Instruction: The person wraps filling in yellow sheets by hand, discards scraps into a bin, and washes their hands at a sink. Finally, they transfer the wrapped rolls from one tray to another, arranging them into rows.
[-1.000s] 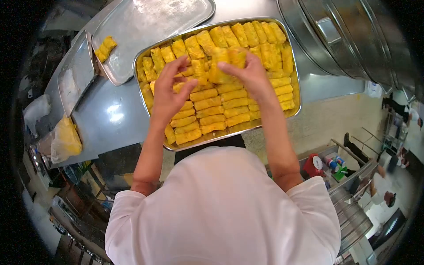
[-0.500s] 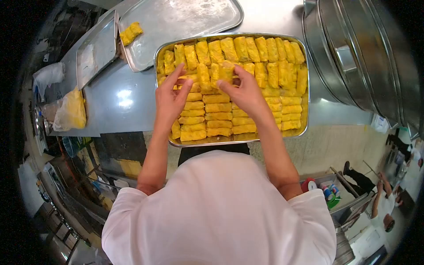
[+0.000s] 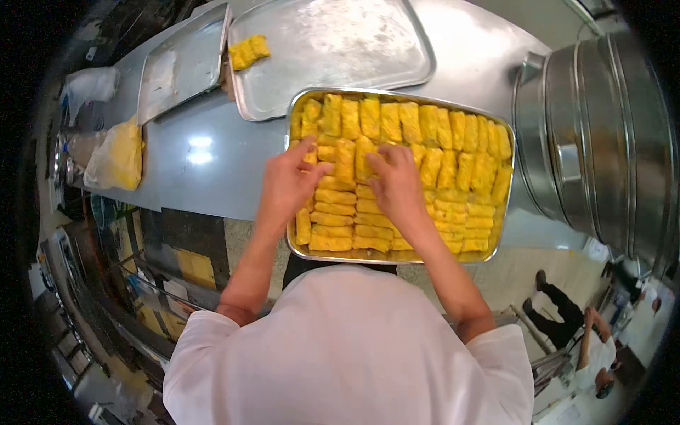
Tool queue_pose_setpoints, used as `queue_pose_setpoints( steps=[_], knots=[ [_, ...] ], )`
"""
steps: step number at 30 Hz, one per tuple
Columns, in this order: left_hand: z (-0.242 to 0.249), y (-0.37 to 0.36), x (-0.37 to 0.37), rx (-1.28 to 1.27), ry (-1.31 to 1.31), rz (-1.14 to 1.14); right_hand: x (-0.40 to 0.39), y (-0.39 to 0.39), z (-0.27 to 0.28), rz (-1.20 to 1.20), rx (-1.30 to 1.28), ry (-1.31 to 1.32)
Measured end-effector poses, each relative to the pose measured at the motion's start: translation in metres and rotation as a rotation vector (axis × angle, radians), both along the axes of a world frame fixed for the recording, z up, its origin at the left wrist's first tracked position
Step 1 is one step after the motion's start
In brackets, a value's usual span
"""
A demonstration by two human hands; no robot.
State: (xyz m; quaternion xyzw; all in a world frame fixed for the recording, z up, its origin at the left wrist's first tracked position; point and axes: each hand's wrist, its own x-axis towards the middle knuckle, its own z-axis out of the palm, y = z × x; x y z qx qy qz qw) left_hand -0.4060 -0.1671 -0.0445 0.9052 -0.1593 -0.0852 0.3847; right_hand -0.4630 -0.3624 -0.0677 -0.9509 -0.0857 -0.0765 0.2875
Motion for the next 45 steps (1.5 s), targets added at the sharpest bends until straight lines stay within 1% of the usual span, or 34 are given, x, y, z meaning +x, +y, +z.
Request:
queue_pose_setpoints(
  steps=[2,3,4,5,6,7,8,9,10,11,12,14,16,18,20,22,24,25,26,28,30,32,33,35,36,38,39,40,41,42,43,45],
  knots=[
    [0.013,0.024,0.028,-0.113,0.064,0.215,0.015,0.004,0.014,-0.054,0.119,0.040],
    [0.004,0.042,0.049,-0.083,-0.055,0.247,0.031,0.012,0.021,-0.034,0.147,-0.042],
    [0.002,0.058,0.076,-0.024,-0.105,0.261,0.052,0.022,0.029,-0.018,0.146,-0.052],
    [0.001,0.073,0.104,0.037,-0.153,0.273,0.075,0.034,0.037,-0.011,0.293,0.008],
    [-0.003,0.089,0.135,0.130,-0.179,0.238,0.098,0.047,0.039,-0.005,0.441,0.075],
    [-0.008,0.100,0.165,0.223,-0.202,0.202,0.129,0.059,0.031,0.031,0.458,0.019],
    [-0.007,0.104,0.191,0.294,-0.165,0.163,0.163,0.070,0.020,0.062,0.474,-0.032],
    [-0.007,0.106,0.215,0.363,-0.128,0.123,0.197,0.080,0.009,0.099,0.346,-0.068],
    [-0.016,0.107,0.237,0.379,-0.203,0.028,0.231,0.090,-0.002,0.135,0.217,-0.104],
    [-0.025,0.108,0.257,0.393,-0.281,-0.067,0.261,0.100,-0.012,0.142,0.124,-0.069],
    [-0.031,0.108,0.274,0.393,-0.282,-0.067,0.287,0.111,-0.023,0.148,0.032,-0.031],
    [-0.043,0.106,0.299,0.635,-0.325,-0.197,0.330,0.128,-0.046,0.234,-0.039,-0.013],
    [-0.054,0.109,0.310,0.643,-0.306,-0.192,0.348,0.145,-0.057,0.246,-0.066,0.045],
    [-0.058,0.106,0.318,0.770,-0.205,-0.271,0.355,0.154,-0.061,0.249,-0.102,0.101],
    [-0.062,0.106,0.319,0.740,-0.229,-0.291,0.355,0.156,-0.067,0.237,-0.195,0.101],
    [-0.063,0.106,0.320,0.706,-0.256,-0.313,0.358,0.154,-0.071,0.195,-0.157,0.155],
    [-0.059,0.107,0.320,0.652,-0.281,-0.288,0.356,0.155,-0.073,0.191,-0.136,0.120],
    [-0.066,0.112,0.323,0.569,-0.291,-0.313,0.356,0.155,-0.075,0.180,-0.130,0.106],
    [-0.069,0.117,0.327,0.558,-0.294,-0.338,0.354,0.156,-0.075,0.155,-0.135,0.114],
    [-0.078,0.120,0.325,0.371,-0.371,-0.381,0.345,0.156,-0.075,0.061,-0.115,0.002],
    [-0.067,0.115,0.316,0.353,-0.326,-0.363,0.351,0.155,-0.078,0.171,-0.117,-0.049],
    [-0.072,0.115,0.329,0.406,-0.206,-0.367,0.349,0.157,-0.074,0.118,0.030,0.092],
    [-0.066,0.111,0.331,0.397,-0.209,-0.387,0.346,0.156,-0.071,0.097,0.024,0.095],
    [-0.059,0.111,0.334,0.368,-0.003,-0.365,0.341,0.158,-0.071,0.112,0.175,0.128],
    [-0.059,0.110,0.337,0.368,-0.004,-0.374,0.342,0.159,-0.073,0.103,0.175,0.127],
    [-0.062,0.112,0.343,0.369,-0.005,-0.430,0.338,0.162,-0.077,0.080,0.137,-0.021],
    [-0.065,0.114,0.346,0.364,-0.073,-0.477,0.337,0.160,-0.078,0.080,0.142,-0.016],
    [-0.069,0.113,0.350,0.367,-0.067,-0.469,0.339,0.155,-0.076,0.123,0.122,-0.006],
    [-0.073,0.115,0.356,0.324,-0.011,-0.476,0.342,0.153,-0.075,0.174,0.103,0.000],
    [-0.075,0.120,0.362,0.282,0.047,-0.474,0.346,0.151,-0.076,0.197,0.186,0.001],
    [-0.081,0.123,0.368,0.218,0.086,-0.496,0.347,0.149,-0.079,0.153,0.238,0.073],
    [-0.074,0.122,0.364,0.175,0.130,-0.520,0.353,0.149,-0.082,0.118,0.256,0.118]
  ],
)
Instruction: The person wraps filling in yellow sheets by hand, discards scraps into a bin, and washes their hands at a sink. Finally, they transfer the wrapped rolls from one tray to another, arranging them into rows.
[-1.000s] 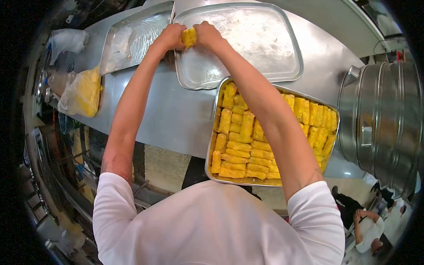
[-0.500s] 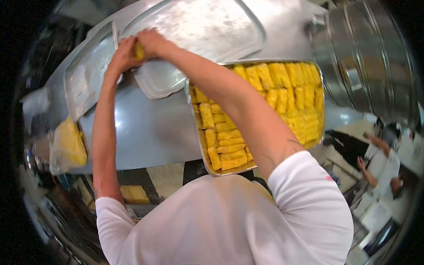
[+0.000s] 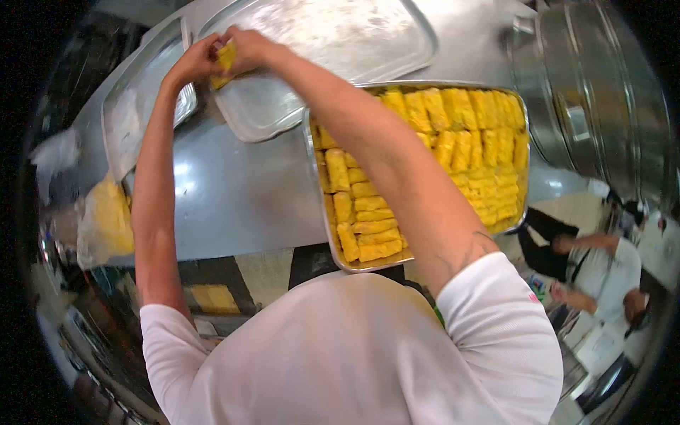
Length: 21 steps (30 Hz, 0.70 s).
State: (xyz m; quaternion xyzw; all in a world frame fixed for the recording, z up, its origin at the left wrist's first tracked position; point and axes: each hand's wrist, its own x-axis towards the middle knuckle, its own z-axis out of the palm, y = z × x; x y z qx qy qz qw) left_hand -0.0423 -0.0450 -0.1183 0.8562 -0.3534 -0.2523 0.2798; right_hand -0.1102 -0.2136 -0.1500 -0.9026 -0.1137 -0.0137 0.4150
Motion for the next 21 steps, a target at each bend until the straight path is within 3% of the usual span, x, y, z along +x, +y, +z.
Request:
queue_pose_setpoints(
  steps=[3,4,5,8,10,12,14,17,19,20,21],
  knots=[
    [0.005,0.006,-0.006,0.042,-0.100,-0.006,0.010,-0.001,-0.004,0.018,0.021,0.131],
    [0.005,0.007,-0.007,0.075,-0.229,-0.048,0.017,-0.001,-0.020,0.007,0.055,0.040],
    [0.001,0.010,-0.005,0.104,-0.358,-0.097,-0.016,0.009,0.012,-0.077,0.245,0.045],
    [-0.006,0.014,0.006,0.198,-0.368,-0.213,-0.001,0.005,-0.005,-0.025,0.278,0.067],
    [0.002,0.014,0.006,0.246,-0.326,-0.213,0.009,0.003,-0.012,0.218,0.272,0.187],
    [0.002,0.015,0.007,0.296,-0.280,-0.220,0.009,0.005,-0.013,0.177,0.287,0.147],
    [-0.007,0.018,0.010,0.312,-0.397,-0.237,0.001,0.004,-0.010,0.122,0.305,0.116],
    [-0.008,0.018,0.018,0.434,-0.335,-0.284,-0.011,-0.007,0.011,-0.017,0.163,0.214],
    [0.012,0.009,-0.002,0.411,-0.308,-0.295,-0.009,-0.022,0.014,0.027,0.304,0.203],
    [0.015,0.009,-0.005,0.336,-0.320,-0.319,-0.013,-0.030,0.023,0.026,0.488,0.319],
    [0.018,0.009,-0.011,0.261,-0.328,-0.341,-0.025,-0.038,0.041,0.014,0.484,0.317]
  ],
)
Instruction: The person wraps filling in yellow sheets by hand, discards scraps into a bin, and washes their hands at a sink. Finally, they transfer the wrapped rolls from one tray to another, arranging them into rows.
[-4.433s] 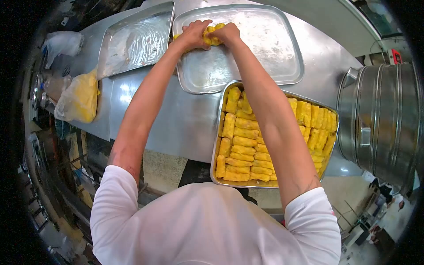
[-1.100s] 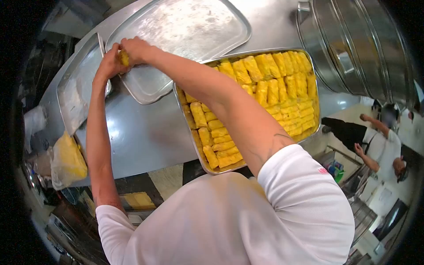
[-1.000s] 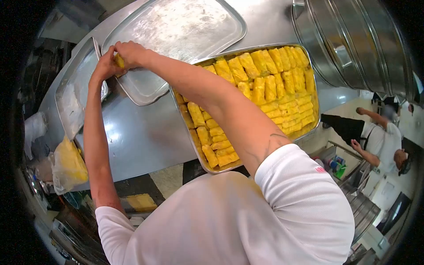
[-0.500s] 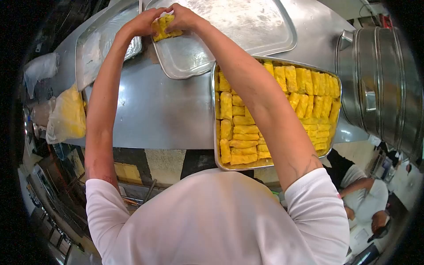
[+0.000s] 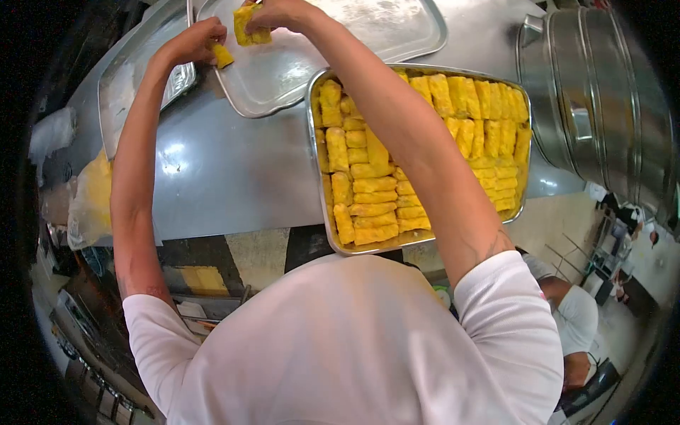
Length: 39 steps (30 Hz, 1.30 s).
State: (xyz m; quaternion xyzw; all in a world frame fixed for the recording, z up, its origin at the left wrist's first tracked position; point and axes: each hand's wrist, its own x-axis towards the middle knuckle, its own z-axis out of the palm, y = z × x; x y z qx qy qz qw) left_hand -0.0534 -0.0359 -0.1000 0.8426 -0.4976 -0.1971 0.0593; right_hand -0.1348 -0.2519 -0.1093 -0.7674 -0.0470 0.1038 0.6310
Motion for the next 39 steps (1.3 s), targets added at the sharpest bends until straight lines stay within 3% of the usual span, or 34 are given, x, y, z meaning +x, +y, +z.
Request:
queue_pose_setpoints(
  steps=[2,4,6,8,15,21,22,24,25,26,28,30,33,34,36,38,39],
  knots=[
    [0.008,-0.007,-0.016,-0.091,-0.029,-0.011,-0.039,-0.020,0.048,-0.009,-0.296,-0.203],
    [0.022,-0.016,-0.021,0.073,0.103,0.042,-0.079,-0.047,0.075,0.030,-0.325,-0.236],
    [0.035,-0.019,-0.040,-0.018,0.088,0.028,-0.121,-0.070,0.070,-0.038,-0.297,-0.056],
    [0.058,-0.030,-0.066,-0.230,0.258,0.064,-0.168,-0.077,0.082,-0.065,-0.253,0.002],
    [0.090,-0.076,-0.153,-0.165,0.589,-0.127,-0.248,-0.065,0.055,-0.032,-0.552,0.030],
    [0.085,-0.115,-0.182,-0.046,0.327,-0.092,-0.279,-0.101,0.098,-0.151,-0.425,0.166],
    [0.084,-0.124,-0.184,-0.041,0.320,-0.086,-0.285,-0.107,0.095,-0.203,-0.478,0.057],
    [0.070,-0.135,-0.185,-0.034,0.156,0.159,-0.294,-0.114,0.095,-0.249,-0.515,-0.063],
    [0.052,-0.130,-0.186,-0.227,-0.133,0.184,-0.297,-0.116,0.095,-0.247,-0.501,-0.083],
    [0.061,-0.130,-0.191,-0.211,-0.137,0.182,-0.300,-0.118,0.094,-0.250,-0.486,-0.097],
    [0.088,-0.134,-0.209,-0.332,0.145,0.490,-0.304,-0.119,0.096,-0.267,-0.474,-0.125],
    [0.095,-0.128,-0.234,-0.320,0.084,0.471,-0.306,-0.119,0.096,-0.281,-0.468,-0.139],
    [0.093,-0.123,-0.277,-0.540,0.858,0.526,-0.302,-0.108,0.098,-0.256,-0.317,-0.249],
    [0.097,-0.127,-0.295,-0.531,0.855,0.520,-0.300,-0.100,0.103,-0.209,-0.186,-0.226],
    [0.104,-0.135,-0.323,-0.962,0.973,0.529,-0.297,-0.100,0.105,-0.159,-0.051,-0.225],
    [0.107,-0.123,-0.331,-0.986,0.963,0.599,-0.298,-0.100,0.101,-0.073,0.378,-0.097],
    [0.112,-0.119,-0.336,-0.999,0.909,0.654,-0.303,-0.106,0.110,-0.107,0.306,-0.135]
  ],
)
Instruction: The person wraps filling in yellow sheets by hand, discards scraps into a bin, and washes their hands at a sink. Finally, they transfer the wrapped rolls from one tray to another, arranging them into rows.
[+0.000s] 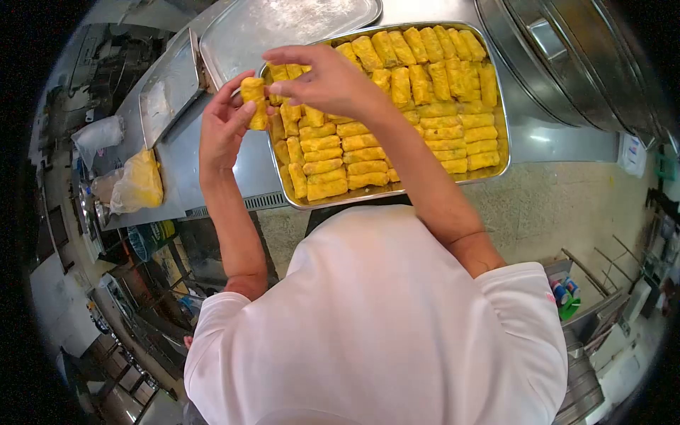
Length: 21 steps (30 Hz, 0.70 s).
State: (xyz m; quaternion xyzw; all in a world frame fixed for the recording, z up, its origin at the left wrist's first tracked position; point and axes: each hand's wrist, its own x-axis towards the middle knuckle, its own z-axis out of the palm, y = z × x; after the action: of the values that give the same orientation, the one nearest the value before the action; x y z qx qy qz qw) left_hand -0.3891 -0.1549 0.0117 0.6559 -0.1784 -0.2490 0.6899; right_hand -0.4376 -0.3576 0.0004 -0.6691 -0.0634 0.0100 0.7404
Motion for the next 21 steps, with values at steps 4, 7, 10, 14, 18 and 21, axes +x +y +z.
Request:
queue_pose_setpoints(
  steps=[4,7,10,14,18,21],
  knots=[
    [0.017,0.002,-0.025,0.108,-0.139,0.207,0.000,-0.013,-0.032,-0.140,-0.208,-0.099],
    [0.014,-0.007,-0.034,0.205,-0.247,0.258,-0.001,0.001,-0.062,-0.133,-0.580,-0.152],
    [-0.002,-0.017,-0.039,0.331,-0.344,0.275,-0.001,0.018,-0.092,-0.128,-0.900,-0.443],
    [-0.009,-0.025,-0.045,0.383,-0.408,0.324,-0.015,0.015,-0.104,-0.157,-1.067,-0.436],
    [-0.043,-0.026,-0.044,0.485,-0.527,0.319,-0.022,0.005,-0.101,-0.202,-0.986,-0.357],
    [-0.070,-0.018,-0.043,0.704,-0.482,0.276,-0.027,0.003,-0.099,-0.220,-0.877,-0.374]
  ],
)
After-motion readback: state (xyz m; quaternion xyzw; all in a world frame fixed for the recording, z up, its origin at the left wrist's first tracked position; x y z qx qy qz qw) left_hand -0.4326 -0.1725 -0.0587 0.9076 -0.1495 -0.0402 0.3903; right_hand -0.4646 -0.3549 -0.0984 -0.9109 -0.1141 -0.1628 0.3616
